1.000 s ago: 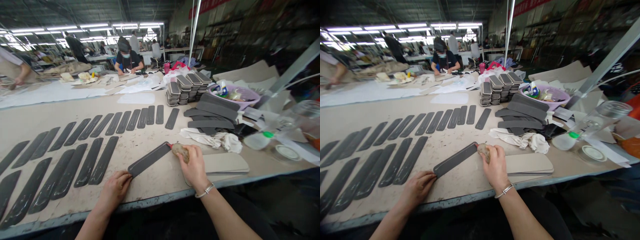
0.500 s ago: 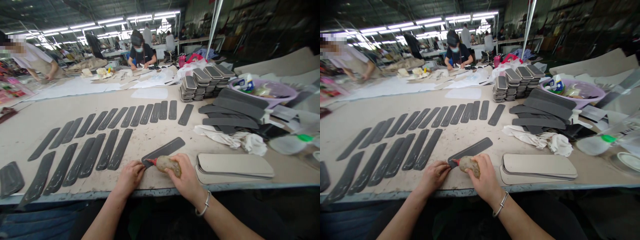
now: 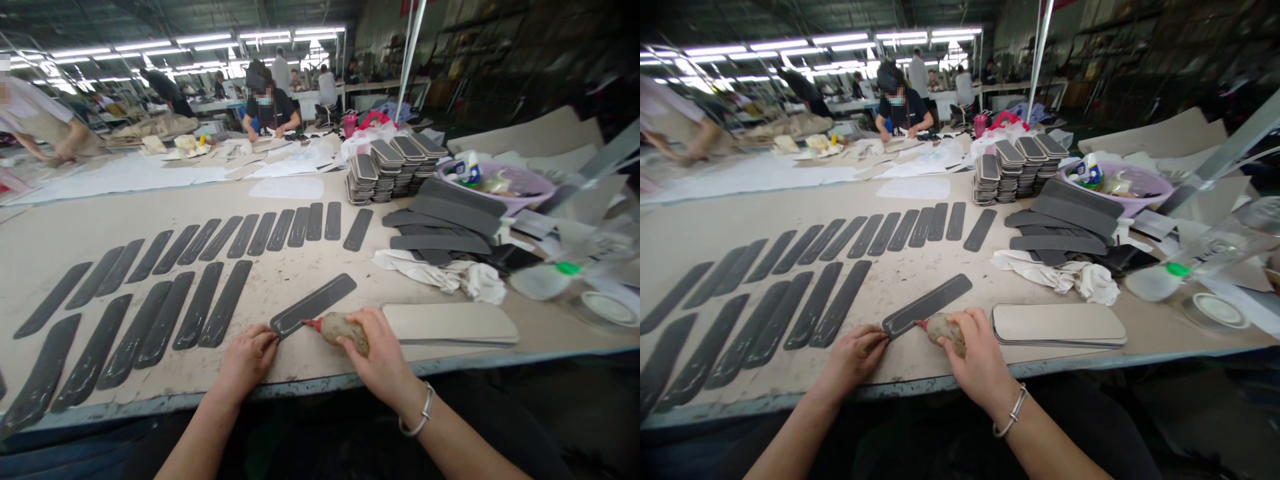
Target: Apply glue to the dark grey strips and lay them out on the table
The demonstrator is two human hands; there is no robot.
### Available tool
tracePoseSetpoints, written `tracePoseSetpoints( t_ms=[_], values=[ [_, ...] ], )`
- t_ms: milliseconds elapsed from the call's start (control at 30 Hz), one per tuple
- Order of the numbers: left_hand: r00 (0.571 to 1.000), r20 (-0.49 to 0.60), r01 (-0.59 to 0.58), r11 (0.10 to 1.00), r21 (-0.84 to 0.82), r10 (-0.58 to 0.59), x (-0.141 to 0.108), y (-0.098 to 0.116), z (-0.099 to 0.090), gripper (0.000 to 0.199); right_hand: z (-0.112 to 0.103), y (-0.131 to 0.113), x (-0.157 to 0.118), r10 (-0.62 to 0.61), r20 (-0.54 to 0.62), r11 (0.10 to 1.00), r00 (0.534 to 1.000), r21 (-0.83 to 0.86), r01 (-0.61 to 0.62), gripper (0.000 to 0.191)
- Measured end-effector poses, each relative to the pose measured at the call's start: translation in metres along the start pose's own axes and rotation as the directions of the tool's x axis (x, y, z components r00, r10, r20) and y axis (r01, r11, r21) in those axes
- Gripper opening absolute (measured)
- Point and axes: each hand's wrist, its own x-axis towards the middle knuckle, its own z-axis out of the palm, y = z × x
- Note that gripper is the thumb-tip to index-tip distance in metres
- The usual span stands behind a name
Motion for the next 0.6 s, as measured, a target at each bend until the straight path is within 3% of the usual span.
tracePoseSetpoints(
  t_ms=[200, 333, 433, 600],
  values=[
    [1.000, 0.022, -0.005, 1.000, 0.027, 0.005, 0.003, -0.001, -0.001, 0.022, -0.030, 0.036, 0.014, 0.021, -0.236, 0.976, 0.972, -0.207, -0.072, 0.024],
    [1.000, 0.030, -0.007, 0.999, 0.046, 0.006, 0.005, -0.001, -0.001, 0.024, -0.035, 0.041, 0.018, 0.005, -0.306, 0.963, 0.952, -0.254, -0.087, 0.024],
    [0.999, 0.044, -0.009, 0.998, 0.056, 0.007, 0.005, -0.001, 0.000, 0.024, -0.023, 0.026, 0.015, 0.014, -0.265, 0.991, 0.964, -0.121, -0.048, 0.024],
    [0.998, 0.066, 0.003, 0.996, 0.087, -0.009, 0.005, 0.000, 0.001, 0.023, 0.006, 0.000, 0.008, -0.031, -0.067, 0.997, 0.997, 0.071, 0.036, 0.026]
  ],
)
